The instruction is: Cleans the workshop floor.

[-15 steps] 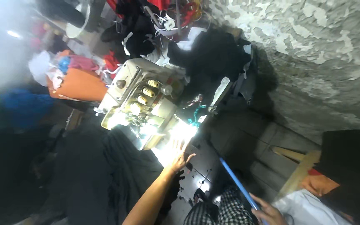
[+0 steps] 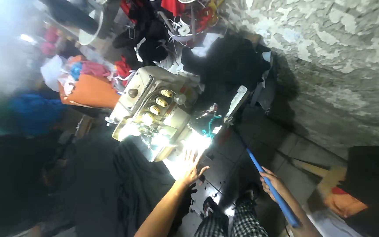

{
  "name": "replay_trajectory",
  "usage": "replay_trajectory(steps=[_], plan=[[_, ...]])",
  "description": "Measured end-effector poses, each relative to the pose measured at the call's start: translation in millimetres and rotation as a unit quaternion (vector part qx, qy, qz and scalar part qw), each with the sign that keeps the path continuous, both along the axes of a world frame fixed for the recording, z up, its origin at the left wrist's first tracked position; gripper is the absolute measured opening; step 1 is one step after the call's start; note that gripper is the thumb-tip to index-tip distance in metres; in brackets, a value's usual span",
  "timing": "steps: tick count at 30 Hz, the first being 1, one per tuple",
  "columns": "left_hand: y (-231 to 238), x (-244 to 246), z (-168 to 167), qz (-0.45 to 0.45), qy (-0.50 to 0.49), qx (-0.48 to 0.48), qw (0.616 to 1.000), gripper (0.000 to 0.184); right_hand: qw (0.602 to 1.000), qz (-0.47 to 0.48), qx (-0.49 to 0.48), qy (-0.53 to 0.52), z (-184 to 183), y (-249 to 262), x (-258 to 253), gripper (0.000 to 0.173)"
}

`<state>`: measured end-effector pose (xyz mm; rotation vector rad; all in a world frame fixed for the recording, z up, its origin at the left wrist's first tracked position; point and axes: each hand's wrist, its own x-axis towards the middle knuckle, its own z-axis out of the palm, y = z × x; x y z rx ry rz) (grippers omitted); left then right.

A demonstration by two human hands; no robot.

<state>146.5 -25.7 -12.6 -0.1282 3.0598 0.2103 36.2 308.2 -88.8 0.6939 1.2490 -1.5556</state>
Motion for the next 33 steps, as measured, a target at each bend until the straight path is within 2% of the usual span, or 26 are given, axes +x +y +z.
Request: replay_trajectory(steps=[2, 4, 7, 9, 12, 15, 18, 21, 23, 25, 29, 31, 33], plan=[[0, 0, 1, 0.001, -0.011, -0.001, 1.0, 0.077, 0.999, -0.048, 0.005, -0.009, 35, 18, 10, 0.049], [1, 1, -2, -0.004, -0.003, -0.003, 1.0, 0.077, 0.997, -0.077, -0.005, -0.001, 54, 29, 13, 0.05], [-1, 1, -3, -0.006, 0.005, -0.012, 1.0, 0.078, 0.992, -0.1, -0.079, 0.001, 35, 17, -2, 0.047], [0, 1, -1, -0.003, 0.003, -0.011, 1.0, 0.078, 0.984, -0.115, -0.134, -0.016, 12, -2, -20, 0.032], [0, 1, 0, 0.003, 0.006, -0.005, 1.0, 0.076, 0.987, -0.098, -0.113, -0.051, -15, -22, -40, 0.021], [0, 2, -1, 0.002, 0.007, -0.001, 1.0, 0.077, 0.996, -0.063, -0.047, -0.05, -20, -6, -37, 0.03], [-2, 0, -2, -0.005, 0.015, -0.009, 1.0, 0.077, 0.996, -0.08, -0.008, -0.048, 13, 19, -34, 0.032], [0, 1, -3, -0.004, 0.002, -0.002, 1.0, 0.077, 0.995, -0.092, -0.008, -0.035, 43, 28, -27, 0.037], [1, -1, -2, 0.001, -0.006, 0.003, 1.0, 0.078, 0.993, -0.105, -0.048, -0.03, 40, 21, -27, 0.036], [-1, -2, -2, 0.006, -0.006, 0.006, 1.0, 0.076, 0.993, -0.085, -0.074, -0.023, 22, 2, -28, 0.037], [-1, -2, -2, -0.005, 0.01, 0.0, 1.0, 0.075, 0.999, -0.017, -0.014, -0.025, -9, -21, -31, 0.045], [0, -1, -2, -0.005, 0.004, 0.003, 1.0, 0.076, 0.999, -0.02, 0.001, -0.032, -8, -4, -21, 0.045], [-1, -3, -1, -0.002, -0.005, 0.01, 1.0, 0.076, 1.0, -0.023, 0.0, -0.005, 8, 29, -10, 0.047]])
